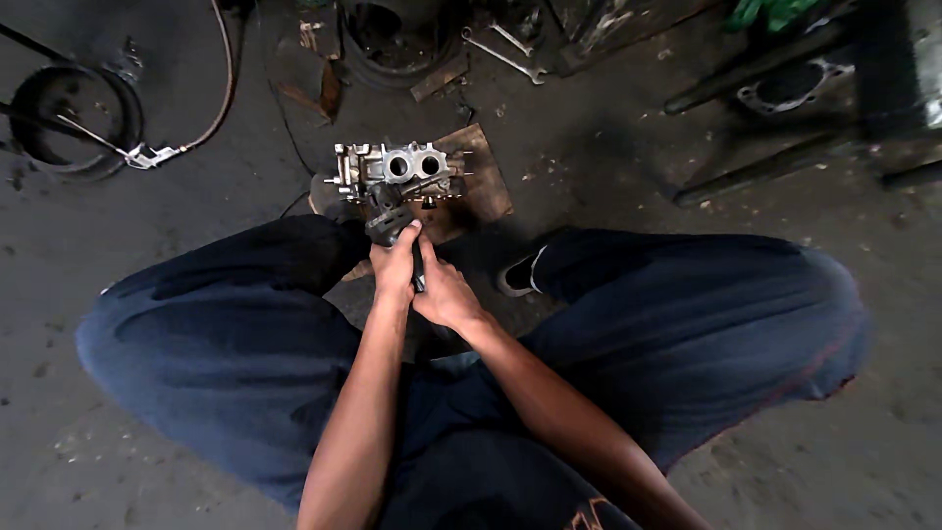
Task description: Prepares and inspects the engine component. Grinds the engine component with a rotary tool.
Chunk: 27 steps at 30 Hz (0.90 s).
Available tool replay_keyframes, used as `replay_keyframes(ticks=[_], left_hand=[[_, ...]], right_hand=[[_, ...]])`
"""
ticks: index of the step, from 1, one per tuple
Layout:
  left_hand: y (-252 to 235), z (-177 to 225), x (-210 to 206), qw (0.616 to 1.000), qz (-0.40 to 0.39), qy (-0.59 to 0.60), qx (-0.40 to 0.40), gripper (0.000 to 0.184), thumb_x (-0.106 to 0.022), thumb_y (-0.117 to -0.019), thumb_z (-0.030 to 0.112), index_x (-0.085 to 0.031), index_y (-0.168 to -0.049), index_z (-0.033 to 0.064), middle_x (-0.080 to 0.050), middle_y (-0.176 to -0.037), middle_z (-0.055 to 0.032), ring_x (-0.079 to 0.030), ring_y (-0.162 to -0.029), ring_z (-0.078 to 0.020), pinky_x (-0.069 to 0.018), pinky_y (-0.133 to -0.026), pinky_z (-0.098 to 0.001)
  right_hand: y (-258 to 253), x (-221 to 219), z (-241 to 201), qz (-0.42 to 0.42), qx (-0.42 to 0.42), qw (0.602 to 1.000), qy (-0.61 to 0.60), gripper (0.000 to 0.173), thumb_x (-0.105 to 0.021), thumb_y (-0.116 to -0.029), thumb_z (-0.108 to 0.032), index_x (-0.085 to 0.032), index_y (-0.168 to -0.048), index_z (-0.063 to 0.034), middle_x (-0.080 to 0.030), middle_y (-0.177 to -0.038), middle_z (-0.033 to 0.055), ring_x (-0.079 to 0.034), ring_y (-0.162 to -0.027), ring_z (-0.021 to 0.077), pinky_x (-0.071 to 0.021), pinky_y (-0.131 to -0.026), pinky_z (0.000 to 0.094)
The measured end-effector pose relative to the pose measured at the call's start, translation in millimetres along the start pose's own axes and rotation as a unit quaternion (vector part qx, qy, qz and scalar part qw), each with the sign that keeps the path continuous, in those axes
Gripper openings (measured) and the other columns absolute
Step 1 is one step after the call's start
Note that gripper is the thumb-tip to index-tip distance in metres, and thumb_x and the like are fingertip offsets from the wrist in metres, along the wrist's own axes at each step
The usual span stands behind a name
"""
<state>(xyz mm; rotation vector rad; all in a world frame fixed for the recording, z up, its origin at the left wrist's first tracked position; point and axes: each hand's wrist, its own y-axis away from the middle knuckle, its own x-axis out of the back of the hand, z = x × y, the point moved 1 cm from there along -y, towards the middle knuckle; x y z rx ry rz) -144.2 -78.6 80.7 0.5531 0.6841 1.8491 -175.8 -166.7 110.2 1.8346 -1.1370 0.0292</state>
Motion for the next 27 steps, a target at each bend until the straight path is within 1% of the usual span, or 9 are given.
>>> replay_keyframes(ticks=[4,7,11,13,15,18,22,24,27], left_hand=[[-4.3,2.6,2.4,0.997,-0.025,-0.061,-0.028,0.067,-0.084,-0.0824,0.045,-0.059,-0.135,0.0119,-0.072,-0.113,-0.0111,-0.071,-0.098,-0.0221,-0.0605,-0.083,-0.0456],[-2.9,7.6,3.6,0.998,-0.007,-0.050,-0.037,0.069,-0.084,-0.0834,0.042,-0.056,-0.138,0.0103,-0.071,-0.117,-0.0123,-0.071,-0.101,-0.0231,-0.0602,-0.085,-0.0462],[-8.3,10.3,5.3,0.999,-0.012,-0.039,-0.033,0.063,-0.084,-0.0848,0.036,-0.058,-0.134,0.0071,-0.072,-0.112,-0.0132,-0.072,-0.096,-0.0224,-0.0611,-0.083,-0.0441],[-10.9,12.4,4.9,0.998,-0.025,-0.036,-0.039,0.059,-0.083,-0.0869,0.032,-0.058,-0.133,0.0060,-0.072,-0.112,-0.0133,-0.072,-0.097,-0.0218,-0.0617,-0.085,-0.0432],[-10.1,14.5,5.3,0.998,-0.023,-0.042,-0.050,0.062,-0.084,-0.0859,0.033,-0.057,-0.135,0.0070,-0.072,-0.113,-0.0126,-0.072,-0.099,-0.0212,-0.0616,-0.086,-0.0433],[-6.5,13.3,8.9,0.997,-0.018,-0.059,-0.038,0.070,-0.085,-0.0826,0.043,-0.055,-0.138,0.0105,-0.071,-0.115,-0.0116,-0.071,-0.099,-0.0221,-0.0608,-0.084,-0.0453],[-13.5,9.9,8.6,0.998,-0.038,-0.047,-0.023,0.062,-0.084,-0.0839,0.041,-0.060,-0.132,0.0095,-0.073,-0.109,-0.0119,-0.072,-0.093,-0.0219,-0.0615,-0.080,-0.0437],[-13.6,6.9,8.1,0.997,-0.037,-0.052,-0.035,0.066,-0.084,-0.0830,0.044,-0.059,-0.135,0.0114,-0.072,-0.112,-0.0113,-0.072,-0.096,-0.0222,-0.0612,-0.082,-0.0452],[-11.0,11.7,7.6,0.997,-0.033,-0.057,-0.032,0.065,-0.084,-0.0836,0.043,-0.059,-0.134,0.0102,-0.072,-0.113,-0.0114,-0.072,-0.097,-0.0220,-0.0610,-0.083,-0.0448]], right_hand=[[-4.1,0.1,-2.9,0.012,-0.003,0.999,-0.035,0.112,-0.075,-0.0860,-0.018,0.002,-0.166,-0.0284,-0.068,-0.118,0.0195,-0.068,-0.106,0.0370,-0.0565,-0.089,0.0558],[-5.1,0.5,-4.1,0.011,0.012,0.999,-0.041,0.112,-0.076,-0.0843,-0.017,0.000,-0.167,-0.0296,-0.067,-0.120,0.0189,-0.068,-0.107,0.0363,-0.0564,-0.089,0.0559],[-5.2,-3.4,-9.0,0.015,0.007,0.999,-0.039,0.111,-0.075,-0.0861,-0.019,0.000,-0.167,-0.0292,-0.068,-0.119,0.0179,-0.069,-0.107,0.0356,-0.0566,-0.090,0.0544],[-5.7,-4.8,-10.3,0.021,0.005,0.999,-0.044,0.111,-0.075,-0.0862,-0.018,0.001,-0.166,-0.0272,-0.069,-0.116,0.0182,-0.069,-0.105,0.0361,-0.0571,-0.089,0.0549],[-7.7,-4.8,-10.0,0.025,0.013,0.998,-0.050,0.112,-0.076,-0.0858,-0.018,0.001,-0.166,-0.0264,-0.069,-0.116,0.0183,-0.069,-0.104,0.0364,-0.0574,-0.088,0.0555],[-8.0,-5.2,-8.9,0.024,0.021,0.998,-0.046,0.111,-0.077,-0.0849,-0.021,-0.002,-0.167,-0.0271,-0.069,-0.118,0.0177,-0.069,-0.104,0.0358,-0.0572,-0.088,0.0559],[-9.0,-6.8,-11.8,0.027,-0.004,0.999,-0.030,0.109,-0.075,-0.0844,-0.020,-0.003,-0.166,-0.0272,-0.070,-0.114,0.0165,-0.069,-0.104,0.0346,-0.0566,-0.089,0.0535],[-10.5,-6.2,-8.8,0.029,0.002,0.999,-0.037,0.111,-0.076,-0.0839,-0.019,-0.002,-0.167,-0.0275,-0.069,-0.115,0.0181,-0.069,-0.103,0.0360,-0.0570,-0.088,0.0550],[-8.7,-6.1,-9.7,0.032,0.007,0.999,-0.043,0.111,-0.076,-0.0844,-0.020,-0.001,-0.167,-0.0288,-0.069,-0.118,0.0165,-0.070,-0.103,0.0341,-0.0575,-0.088,0.0539]])
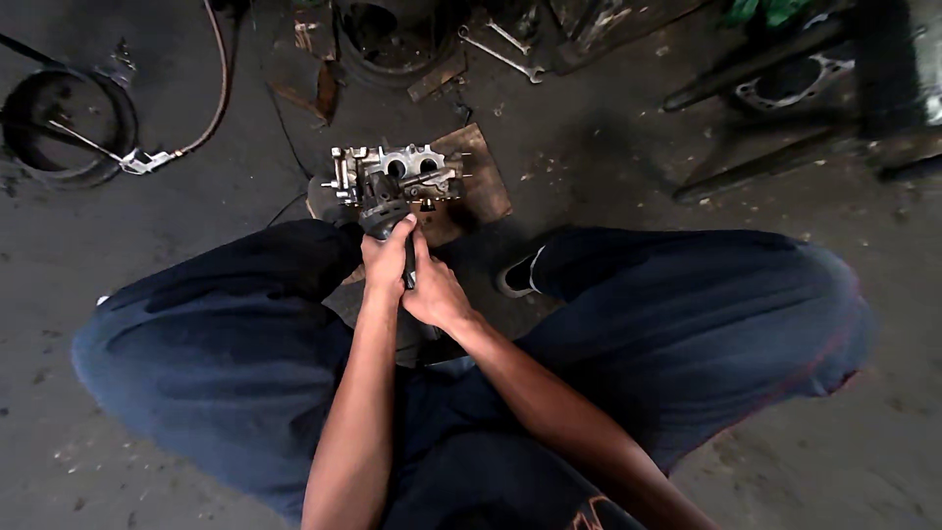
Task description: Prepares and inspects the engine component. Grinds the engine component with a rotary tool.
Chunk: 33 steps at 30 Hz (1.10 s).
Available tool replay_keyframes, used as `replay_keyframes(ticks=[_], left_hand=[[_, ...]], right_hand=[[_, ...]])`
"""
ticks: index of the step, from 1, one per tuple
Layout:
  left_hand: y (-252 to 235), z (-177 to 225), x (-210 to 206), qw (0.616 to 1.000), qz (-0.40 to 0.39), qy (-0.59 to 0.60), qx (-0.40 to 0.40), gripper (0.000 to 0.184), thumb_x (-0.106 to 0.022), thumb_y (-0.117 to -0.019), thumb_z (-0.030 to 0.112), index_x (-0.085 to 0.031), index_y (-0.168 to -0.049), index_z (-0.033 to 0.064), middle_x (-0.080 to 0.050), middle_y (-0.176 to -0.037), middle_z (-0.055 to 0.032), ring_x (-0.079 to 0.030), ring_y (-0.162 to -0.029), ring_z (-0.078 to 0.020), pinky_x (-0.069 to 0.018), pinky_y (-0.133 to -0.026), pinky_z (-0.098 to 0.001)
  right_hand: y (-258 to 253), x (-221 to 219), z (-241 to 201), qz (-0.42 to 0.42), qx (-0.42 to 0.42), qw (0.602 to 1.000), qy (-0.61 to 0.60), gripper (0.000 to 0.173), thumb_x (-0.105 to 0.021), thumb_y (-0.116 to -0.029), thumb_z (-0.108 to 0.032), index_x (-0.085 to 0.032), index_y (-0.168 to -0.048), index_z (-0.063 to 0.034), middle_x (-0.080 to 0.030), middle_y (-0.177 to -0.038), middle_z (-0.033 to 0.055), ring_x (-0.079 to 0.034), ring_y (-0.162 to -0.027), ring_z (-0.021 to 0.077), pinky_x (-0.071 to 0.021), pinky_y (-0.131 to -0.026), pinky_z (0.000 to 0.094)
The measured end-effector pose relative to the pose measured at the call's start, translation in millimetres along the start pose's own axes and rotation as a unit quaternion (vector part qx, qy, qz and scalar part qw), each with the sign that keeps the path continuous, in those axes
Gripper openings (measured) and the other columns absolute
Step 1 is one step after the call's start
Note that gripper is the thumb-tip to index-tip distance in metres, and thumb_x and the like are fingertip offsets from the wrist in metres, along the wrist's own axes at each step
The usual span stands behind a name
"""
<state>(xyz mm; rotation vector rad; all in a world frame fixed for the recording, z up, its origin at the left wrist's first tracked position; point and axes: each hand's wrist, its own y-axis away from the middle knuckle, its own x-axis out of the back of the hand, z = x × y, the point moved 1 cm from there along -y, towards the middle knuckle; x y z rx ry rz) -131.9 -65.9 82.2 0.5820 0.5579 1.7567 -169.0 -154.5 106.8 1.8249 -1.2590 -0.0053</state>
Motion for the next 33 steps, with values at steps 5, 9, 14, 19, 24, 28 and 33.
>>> replay_keyframes(ticks=[5,9,14,19,24,28,33], left_hand=[[-2.2,-0.7,0.6,1.000,-0.008,-0.014,-0.010,0.068,-0.084,-0.0838,0.043,-0.057,-0.137,0.0119,-0.072,-0.116,-0.0109,-0.072,-0.100,-0.0218,-0.0610,-0.085,-0.0451],[0.4,0.0,-0.7,1.000,-0.006,-0.014,-0.019,0.068,-0.084,-0.0826,0.045,-0.058,-0.136,0.0129,-0.072,-0.114,-0.0099,-0.072,-0.097,-0.0212,-0.0609,-0.083,-0.0450],[-2.8,3.4,-7.0,0.999,0.000,0.011,-0.035,0.062,-0.083,-0.0876,0.035,-0.056,-0.136,0.0071,-0.071,-0.115,-0.0120,-0.072,-0.100,-0.0207,-0.0614,-0.087,-0.0423],[0.2,4.4,-0.2,1.000,-0.015,-0.016,-0.014,0.065,-0.083,-0.0843,0.043,-0.059,-0.135,0.0117,-0.072,-0.114,-0.0107,-0.072,-0.098,-0.0216,-0.0608,-0.084,-0.0443],[1.5,2.3,1.5,0.998,-0.002,-0.048,-0.032,0.072,-0.083,-0.0837,0.047,-0.054,-0.140,0.0127,-0.071,-0.119,-0.0111,-0.071,-0.102,-0.0224,-0.0601,-0.087,-0.0473],[-0.6,9.7,5.5,0.999,-0.014,-0.046,-0.021,0.062,-0.083,-0.0851,0.041,-0.060,-0.134,0.0105,-0.072,-0.111,-0.0108,-0.072,-0.095,-0.0209,-0.0608,-0.083,-0.0445],[-1.4,11.7,5.8,0.999,-0.007,-0.038,-0.038,0.061,-0.083,-0.0861,0.037,-0.058,-0.134,0.0090,-0.072,-0.113,-0.0103,-0.072,-0.099,-0.0200,-0.0611,-0.087,-0.0435]], right_hand=[[-3.9,-2.5,0.7,0.002,0.000,1.000,-0.015,0.109,-0.076,-0.0863,-0.019,-0.002,-0.166,-0.0252,-0.066,-0.125,0.0188,-0.069,-0.106,0.0357,-0.0571,-0.090,0.0544],[-3.0,-0.8,3.1,0.014,0.008,1.000,-0.014,0.111,-0.077,-0.0832,-0.019,-0.004,-0.166,-0.0271,-0.067,-0.121,0.0175,-0.069,-0.104,0.0353,-0.0578,-0.087,0.0552],[-7.4,1.5,6.0,0.015,0.013,1.000,-0.022,0.112,-0.078,-0.0833,-0.017,-0.004,-0.166,-0.0269,-0.069,-0.117,0.0184,-0.070,-0.102,0.0371,-0.0577,-0.086,0.0574],[-2.0,0.4,-0.8,0.010,0.002,1.000,-0.018,0.111,-0.076,-0.0838,-0.018,-0.002,-0.166,-0.0266,-0.069,-0.114,0.0165,-0.070,-0.102,0.0347,-0.0576,-0.086,0.0550],[-5.2,-1.8,3.8,0.011,0.018,0.999,-0.038,0.112,-0.079,-0.0829,-0.018,-0.004,-0.166,-0.0253,-0.070,-0.114,0.0182,-0.070,-0.100,0.0371,-0.0582,-0.083,0.0580],[-1.4,-3.4,-6.0,0.003,0.008,0.999,-0.031,0.111,-0.077,-0.0852,-0.020,-0.001,-0.166,-0.0241,-0.070,-0.112,0.0167,-0.070,-0.103,0.0349,-0.0574,-0.088,0.0543],[-3.1,-4.6,-4.7,0.006,0.021,0.999,-0.045,0.113,-0.080,-0.0836,-0.021,-0.002,-0.166,-0.0239,-0.070,-0.112,0.0172,-0.070,-0.100,0.0351,-0.0586,-0.084,0.0558]])
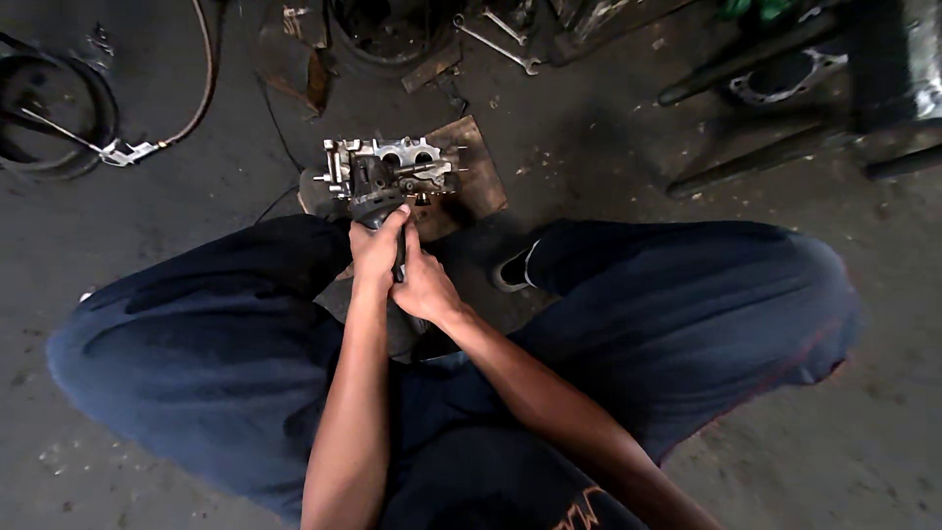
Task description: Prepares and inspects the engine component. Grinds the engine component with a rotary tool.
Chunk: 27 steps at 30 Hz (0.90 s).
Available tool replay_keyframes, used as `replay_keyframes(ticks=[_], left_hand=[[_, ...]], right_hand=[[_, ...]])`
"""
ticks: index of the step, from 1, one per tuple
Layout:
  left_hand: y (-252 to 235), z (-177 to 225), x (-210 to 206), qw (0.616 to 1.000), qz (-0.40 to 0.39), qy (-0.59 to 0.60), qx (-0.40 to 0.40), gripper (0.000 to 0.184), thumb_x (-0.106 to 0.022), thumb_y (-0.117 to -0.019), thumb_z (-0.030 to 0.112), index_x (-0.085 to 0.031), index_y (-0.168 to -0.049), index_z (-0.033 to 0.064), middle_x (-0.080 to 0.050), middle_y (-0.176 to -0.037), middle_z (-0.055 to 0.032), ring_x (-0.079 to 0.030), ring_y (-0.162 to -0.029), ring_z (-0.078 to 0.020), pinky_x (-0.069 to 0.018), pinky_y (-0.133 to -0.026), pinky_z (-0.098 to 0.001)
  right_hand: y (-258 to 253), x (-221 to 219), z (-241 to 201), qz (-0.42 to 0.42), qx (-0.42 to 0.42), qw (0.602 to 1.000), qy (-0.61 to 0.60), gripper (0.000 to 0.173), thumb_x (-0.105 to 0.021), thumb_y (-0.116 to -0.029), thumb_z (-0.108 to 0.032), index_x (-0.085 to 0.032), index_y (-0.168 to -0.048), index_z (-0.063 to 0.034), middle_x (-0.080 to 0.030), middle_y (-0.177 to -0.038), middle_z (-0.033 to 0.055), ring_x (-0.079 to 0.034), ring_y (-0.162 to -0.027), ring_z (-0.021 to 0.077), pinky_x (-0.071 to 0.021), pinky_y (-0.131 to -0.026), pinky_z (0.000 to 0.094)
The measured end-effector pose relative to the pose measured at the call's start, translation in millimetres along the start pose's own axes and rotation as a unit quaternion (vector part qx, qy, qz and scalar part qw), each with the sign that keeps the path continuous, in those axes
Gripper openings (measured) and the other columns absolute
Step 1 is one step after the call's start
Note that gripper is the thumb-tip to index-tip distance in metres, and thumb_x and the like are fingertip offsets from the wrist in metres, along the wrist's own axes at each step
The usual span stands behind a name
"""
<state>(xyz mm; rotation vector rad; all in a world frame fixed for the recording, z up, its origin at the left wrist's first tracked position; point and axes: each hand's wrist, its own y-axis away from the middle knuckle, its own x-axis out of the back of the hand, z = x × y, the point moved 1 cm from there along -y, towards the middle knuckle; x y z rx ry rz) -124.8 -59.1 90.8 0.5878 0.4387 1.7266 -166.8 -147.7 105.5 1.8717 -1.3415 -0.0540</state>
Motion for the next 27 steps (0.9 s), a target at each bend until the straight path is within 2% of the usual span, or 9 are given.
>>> replay_keyframes(ticks=[2,6,9,11,16,19,24,27], left_hand=[[-0.3,-0.7,3.7,1.000,-0.004,-0.012,0.006,0.064,-0.083,-0.0844,0.043,-0.059,-0.134,0.0113,-0.072,-0.113,-0.0099,-0.072,-0.097,-0.0206,-0.0607,-0.085,-0.0448],[-2.8,3.9,3.5,1.000,-0.012,-0.009,-0.002,0.057,-0.083,-0.0867,0.034,-0.059,-0.131,0.0068,-0.073,-0.110,-0.0105,-0.073,-0.095,-0.0191,-0.0616,-0.086,-0.0411],[0.9,3.7,10.2,0.999,-0.005,-0.048,-0.005,0.066,-0.083,-0.0844,0.042,-0.057,-0.136,0.0109,-0.072,-0.113,-0.0100,-0.072,-0.097,-0.0204,-0.0608,-0.085,-0.0448],[0.3,4.5,10.9,0.999,-0.002,-0.048,-0.001,0.065,-0.083,-0.0841,0.043,-0.058,-0.135,0.0113,-0.072,-0.113,-0.0099,-0.072,-0.097,-0.0205,-0.0607,-0.084,-0.0453],[-5.5,2.9,5.4,1.000,-0.006,-0.019,0.014,0.062,-0.083,-0.0858,0.036,-0.057,-0.134,0.0068,-0.072,-0.113,-0.0124,-0.072,-0.098,-0.0210,-0.0610,-0.087,-0.0438],[-1.2,-1.6,13.0,0.999,-0.007,-0.033,0.012,0.066,-0.083,-0.0837,0.044,-0.058,-0.135,0.0101,-0.072,-0.114,-0.0115,-0.072,-0.098,-0.0218,-0.0607,-0.085,-0.0462],[-1.5,1.5,17.4,0.999,-0.006,-0.048,0.018,0.065,-0.084,-0.0829,0.042,-0.059,-0.135,0.0116,-0.072,-0.113,-0.0104,-0.072,-0.096,-0.0215,-0.0608,-0.084,-0.0451],[-7.0,9.6,17.3,0.998,-0.005,-0.053,0.019,0.064,-0.085,-0.0838,0.036,-0.058,-0.134,0.0067,-0.071,-0.113,-0.0130,-0.072,-0.099,-0.0213,-0.0603,-0.088,-0.0446]], right_hand=[[0.1,0.0,-2.3,-0.003,0.002,1.000,-0.004,0.113,-0.079,-0.0843,-0.022,-0.001,-0.166,-0.0239,-0.069,-0.116,0.0176,-0.070,-0.101,0.0349,-0.0583,-0.085,0.0557],[1.2,-3.3,-5.5,0.000,-0.006,1.000,-0.007,0.113,-0.079,-0.0846,-0.021,0.000,-0.166,-0.0214,-0.069,-0.111,0.0178,-0.070,-0.102,0.0353,-0.0579,-0.087,0.0549],[-1.0,-4.3,-5.6,-0.013,0.006,1.000,-0.011,0.114,-0.080,-0.0845,-0.022,0.001,-0.166,-0.0203,-0.070,-0.108,0.0179,-0.070,-0.099,0.0352,-0.0580,-0.086,0.0552],[-0.8,-3.5,-6.4,-0.012,0.006,1.000,-0.011,0.113,-0.080,-0.0847,-0.023,-0.001,-0.166,-0.0215,-0.071,-0.104,0.0171,-0.071,-0.098,0.0350,-0.0579,-0.085,0.0553],[0.6,-4.6,-6.4,-0.005,-0.011,1.000,-0.007,0.115,-0.080,-0.0847,-0.022,0.002,-0.166,-0.0227,-0.068,-0.118,0.0186,-0.069,-0.105,0.0358,-0.0571,-0.090,0.0552],[1.5,-6.2,-6.0,-0.014,0.001,1.000,-0.008,0.115,-0.079,-0.0840,-0.022,0.001,-0.166,-0.0219,-0.069,-0.115,0.0181,-0.069,-0.105,0.0351,-0.0571,-0.090,0.0552],[0.3,-11.0,-8.4,-0.013,0.007,1.000,-0.021,0.115,-0.080,-0.0852,-0.025,0.002,-0.166,-0.0218,-0.071,-0.108,0.0171,-0.070,-0.099,0.0349,-0.0578,-0.086,0.0549],[0.1,-12.0,-12.6,-0.016,0.007,0.999,-0.036,0.117,-0.082,-0.0847,-0.025,0.002,-0.166,-0.0199,-0.070,-0.107,0.0177,-0.070,-0.099,0.0350,-0.0575,-0.088,0.0548]])
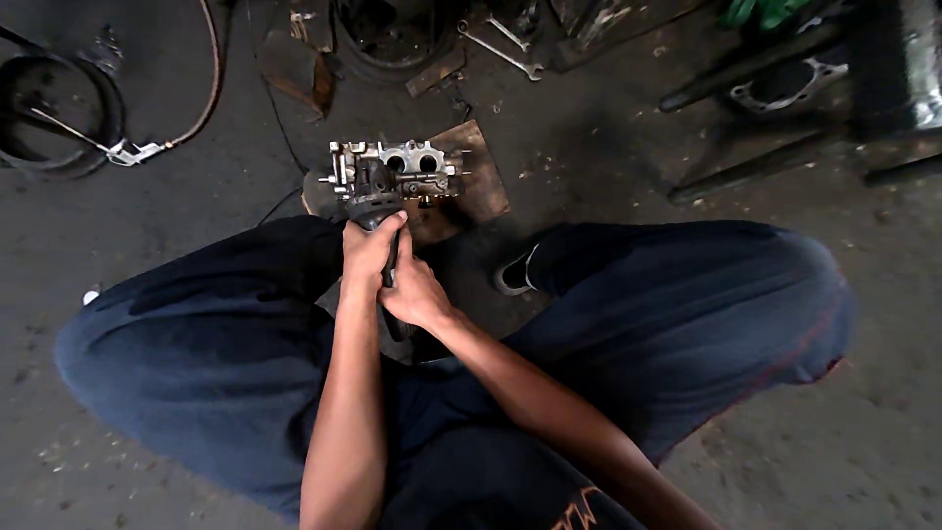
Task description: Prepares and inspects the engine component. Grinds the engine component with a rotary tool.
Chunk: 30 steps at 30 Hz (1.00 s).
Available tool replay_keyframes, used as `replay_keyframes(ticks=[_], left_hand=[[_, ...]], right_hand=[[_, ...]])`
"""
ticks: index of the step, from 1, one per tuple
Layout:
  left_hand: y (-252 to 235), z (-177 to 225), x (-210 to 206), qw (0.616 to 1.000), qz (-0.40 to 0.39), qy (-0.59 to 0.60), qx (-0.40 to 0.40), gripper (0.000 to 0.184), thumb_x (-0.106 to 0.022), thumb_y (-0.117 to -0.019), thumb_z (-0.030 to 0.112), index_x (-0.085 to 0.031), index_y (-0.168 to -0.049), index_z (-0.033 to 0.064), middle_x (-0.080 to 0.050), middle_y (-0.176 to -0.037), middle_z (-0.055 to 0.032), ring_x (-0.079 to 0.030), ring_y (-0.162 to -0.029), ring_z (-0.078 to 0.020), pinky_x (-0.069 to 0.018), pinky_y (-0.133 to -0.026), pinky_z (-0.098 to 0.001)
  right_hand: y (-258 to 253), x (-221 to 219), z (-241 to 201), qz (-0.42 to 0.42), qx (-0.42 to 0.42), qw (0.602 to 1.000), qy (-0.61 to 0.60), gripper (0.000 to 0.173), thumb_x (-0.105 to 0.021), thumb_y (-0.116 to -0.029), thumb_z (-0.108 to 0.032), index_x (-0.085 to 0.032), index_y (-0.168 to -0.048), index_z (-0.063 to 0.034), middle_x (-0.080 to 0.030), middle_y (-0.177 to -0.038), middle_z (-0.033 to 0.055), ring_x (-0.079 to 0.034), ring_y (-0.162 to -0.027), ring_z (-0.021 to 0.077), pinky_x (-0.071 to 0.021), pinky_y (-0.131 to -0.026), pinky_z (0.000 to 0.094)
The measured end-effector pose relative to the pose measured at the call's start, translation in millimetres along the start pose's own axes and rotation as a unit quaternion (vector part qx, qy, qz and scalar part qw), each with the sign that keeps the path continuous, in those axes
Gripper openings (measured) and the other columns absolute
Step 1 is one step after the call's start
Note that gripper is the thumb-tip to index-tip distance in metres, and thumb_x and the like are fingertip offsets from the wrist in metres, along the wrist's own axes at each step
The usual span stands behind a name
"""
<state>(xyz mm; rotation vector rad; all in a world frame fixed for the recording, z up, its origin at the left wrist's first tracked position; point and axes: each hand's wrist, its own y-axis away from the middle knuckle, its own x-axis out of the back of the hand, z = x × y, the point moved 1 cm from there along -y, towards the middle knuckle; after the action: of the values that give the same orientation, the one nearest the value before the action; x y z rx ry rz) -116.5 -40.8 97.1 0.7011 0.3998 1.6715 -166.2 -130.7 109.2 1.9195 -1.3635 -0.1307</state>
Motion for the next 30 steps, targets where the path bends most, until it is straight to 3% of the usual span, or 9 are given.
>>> replay_keyframes(ticks=[6,12,23,30], left_hand=[[-13.2,14.0,11.4,0.999,-0.010,-0.052,-0.005,0.066,-0.085,-0.0822,0.030,-0.056,-0.135,0.0043,-0.071,-0.116,-0.0142,-0.071,-0.104,-0.0224,-0.0596,-0.092,-0.0460],[-24.0,26.4,16.6,0.995,-0.033,-0.094,-0.004,0.066,-0.086,-0.0815,0.034,-0.057,-0.133,0.0026,-0.070,-0.114,-0.0158,-0.071,-0.103,-0.0239,-0.0586,-0.092,-0.0477],[-25.0,25.0,10.5,0.996,-0.045,-0.069,-0.011,0.064,-0.085,-0.0826,0.030,-0.057,-0.133,0.0035,-0.071,-0.115,-0.0139,-0.071,-0.104,-0.0213,-0.0593,-0.093,-0.0448],[-18.4,12.3,14.3,1.000,0.003,-0.021,-0.008,0.066,-0.085,-0.0830,0.034,-0.056,-0.135,0.0043,-0.071,-0.116,-0.0141,-0.071,-0.104,-0.0213,-0.0599,-0.092,-0.0446]], right_hand=[[-6.6,-10.6,-7.3,0.013,0.015,0.999,-0.034,0.123,-0.086,-0.0815,-0.029,0.004,-0.165,-0.0166,-0.070,-0.101,0.0181,-0.071,-0.094,0.0355,-0.0591,-0.082,0.0560],[-10.9,-13.6,-19.7,0.037,0.011,0.998,-0.055,0.124,-0.086,-0.0819,-0.026,0.005,-0.165,-0.0141,-0.070,-0.101,0.0193,-0.071,-0.095,0.0367,-0.0588,-0.083,0.0556],[-14.7,-13.6,-13.2,0.049,0.013,0.998,-0.047,0.124,-0.086,-0.0818,-0.026,0.005,-0.165,-0.0143,-0.070,-0.105,0.0207,-0.070,-0.096,0.0380,-0.0585,-0.083,0.0574],[-13.3,-9.5,-8.0,0.012,0.029,0.999,-0.015,0.123,-0.086,-0.0813,-0.028,0.003,-0.165,-0.0187,-0.071,-0.104,0.0184,-0.071,-0.096,0.0363,-0.0584,-0.083,0.0574]])
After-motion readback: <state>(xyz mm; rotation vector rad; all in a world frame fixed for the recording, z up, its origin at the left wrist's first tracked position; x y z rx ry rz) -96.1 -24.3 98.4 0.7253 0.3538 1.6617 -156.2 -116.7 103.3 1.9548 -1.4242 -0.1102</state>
